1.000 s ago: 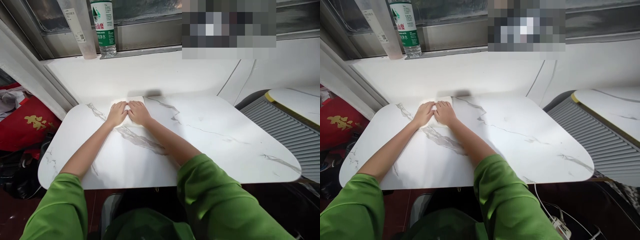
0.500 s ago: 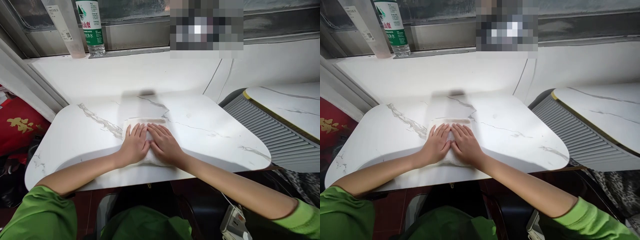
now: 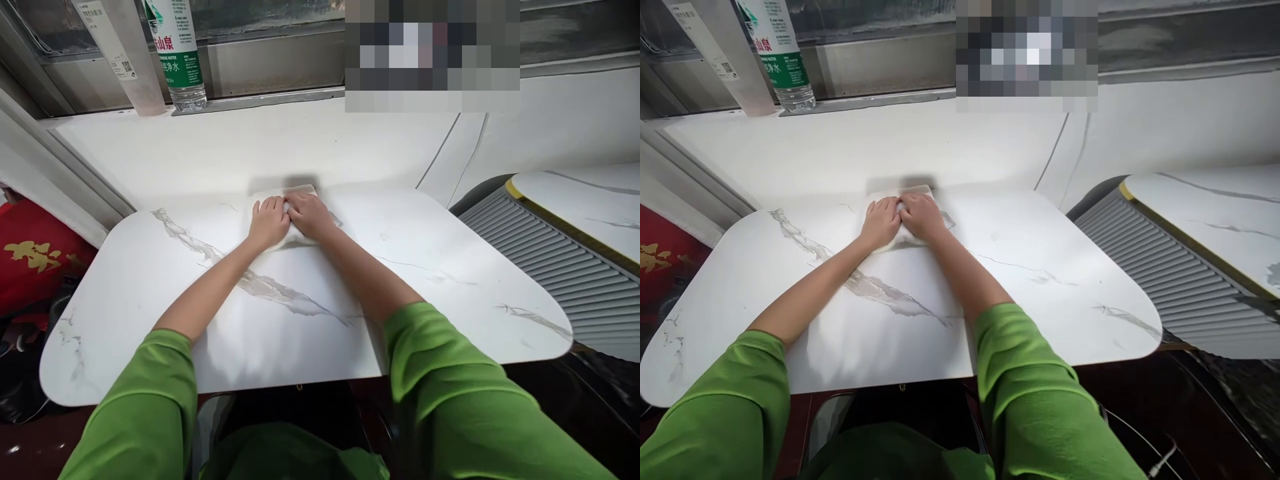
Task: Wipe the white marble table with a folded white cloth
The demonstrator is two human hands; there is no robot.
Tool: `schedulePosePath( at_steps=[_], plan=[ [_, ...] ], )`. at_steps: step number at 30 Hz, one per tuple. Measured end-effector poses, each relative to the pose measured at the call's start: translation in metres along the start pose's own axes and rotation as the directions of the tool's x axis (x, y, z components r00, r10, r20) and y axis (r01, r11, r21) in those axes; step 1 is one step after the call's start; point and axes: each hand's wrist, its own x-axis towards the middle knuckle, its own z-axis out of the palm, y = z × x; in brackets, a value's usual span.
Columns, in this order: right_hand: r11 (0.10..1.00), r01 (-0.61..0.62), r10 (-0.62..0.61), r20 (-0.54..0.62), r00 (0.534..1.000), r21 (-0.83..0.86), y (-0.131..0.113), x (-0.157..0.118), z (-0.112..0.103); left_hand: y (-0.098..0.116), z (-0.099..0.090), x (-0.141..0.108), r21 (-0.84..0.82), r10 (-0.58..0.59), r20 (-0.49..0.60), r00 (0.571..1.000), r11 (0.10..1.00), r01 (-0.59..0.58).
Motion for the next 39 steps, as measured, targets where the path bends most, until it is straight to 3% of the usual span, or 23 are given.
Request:
schedulePosePath(
  at_steps=[7,14,17,20,25,28,33,39],
  plan=[
    [0.999,-0.049,0.049,-0.032,0.998,-0.001,0.008,0.013,0.006,-0.002,0.003,0.015,0.01,-0.01,-0.009,1.0,1.0,0.01],
    [0.999,0.023,-0.023,-0.003,1.0,-0.039,0.005,-0.019,-0.004,0.016,-0.002,-0.011,0.075,-0.037,0.041,0.998,0.997,0.034],
    [0.995,0.067,-0.066,0.006,0.998,-0.079,0.0,-0.051,-0.015,0.034,-0.002,-0.038,0.099,-0.026,0.071,0.997,0.995,0.019],
    [0.986,0.097,-0.095,0.018,0.995,-0.139,-0.007,-0.1,-0.031,0.058,-0.002,-0.077,0.114,0.027,0.101,0.995,0.993,-0.038],
    [0.969,0.132,-0.141,-0.028,0.99,-0.208,-0.014,-0.192,-0.059,0.099,-0.001,-0.141,0.118,0.252,0.159,0.955,0.955,-0.271],
    [0.968,0.128,-0.143,-0.054,0.988,-0.216,-0.012,-0.223,-0.072,0.113,0.002,-0.156,0.099,0.378,0.164,0.911,0.913,-0.396],
    [0.982,0.099,-0.106,-0.034,0.994,-0.16,0.001,-0.213,-0.078,0.119,0.007,-0.142,0.056,0.365,0.174,0.915,0.924,-0.379],
    [0.993,0.039,-0.045,-0.048,0.998,-0.116,0.025,-0.148,-0.061,0.102,0.017,-0.087,0.004,0.257,0.139,0.956,0.965,-0.26]
  ],
)
